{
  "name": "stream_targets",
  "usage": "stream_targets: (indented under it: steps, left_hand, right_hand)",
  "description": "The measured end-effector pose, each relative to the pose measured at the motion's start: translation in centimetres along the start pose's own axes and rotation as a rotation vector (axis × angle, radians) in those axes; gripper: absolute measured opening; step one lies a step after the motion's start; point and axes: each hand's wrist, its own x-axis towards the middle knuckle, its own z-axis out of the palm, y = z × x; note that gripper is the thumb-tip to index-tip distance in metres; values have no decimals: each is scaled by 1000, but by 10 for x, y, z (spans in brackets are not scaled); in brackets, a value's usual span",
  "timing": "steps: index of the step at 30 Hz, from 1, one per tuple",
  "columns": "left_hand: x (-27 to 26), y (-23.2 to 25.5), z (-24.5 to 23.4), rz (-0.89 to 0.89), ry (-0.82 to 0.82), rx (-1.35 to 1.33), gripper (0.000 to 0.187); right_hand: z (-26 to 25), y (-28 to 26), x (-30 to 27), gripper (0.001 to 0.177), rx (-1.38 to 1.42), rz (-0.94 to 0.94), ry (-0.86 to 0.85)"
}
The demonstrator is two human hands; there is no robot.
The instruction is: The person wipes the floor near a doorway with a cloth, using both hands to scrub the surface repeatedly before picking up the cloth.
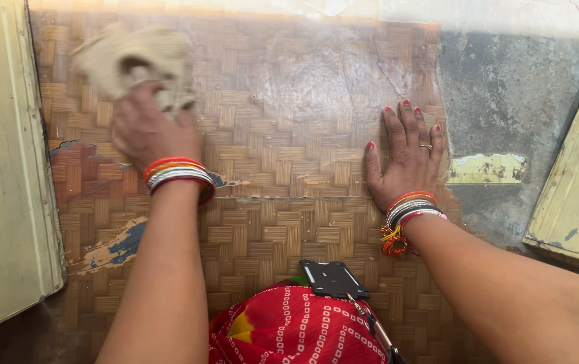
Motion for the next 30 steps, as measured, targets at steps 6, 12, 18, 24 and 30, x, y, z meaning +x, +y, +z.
stream_targets:
  steps: [6, 12, 18, 24, 30]
  left_hand:
    - [-50, 34, 5, 184, -175, -238, 48]
    - [-93, 79, 9, 620, -447, -238, 53]
    - [-37, -3, -7, -42, 79, -188, 39]
    - [-88, 25, -4, 230, -82, -389, 44]
    - [-119, 95, -2, 661, -532, -251, 72]
  right_hand:
    - [-2, -1, 0, 61, -5, -2, -10]
    - [-1, -1, -1, 61, -3, -4, -22]
    - [0, -2, 0, 62, 13, -10, -17]
    - [0, 0, -2, 60, 1, -9, -17]
    - [-1, 0, -3, 62, 24, -35, -3]
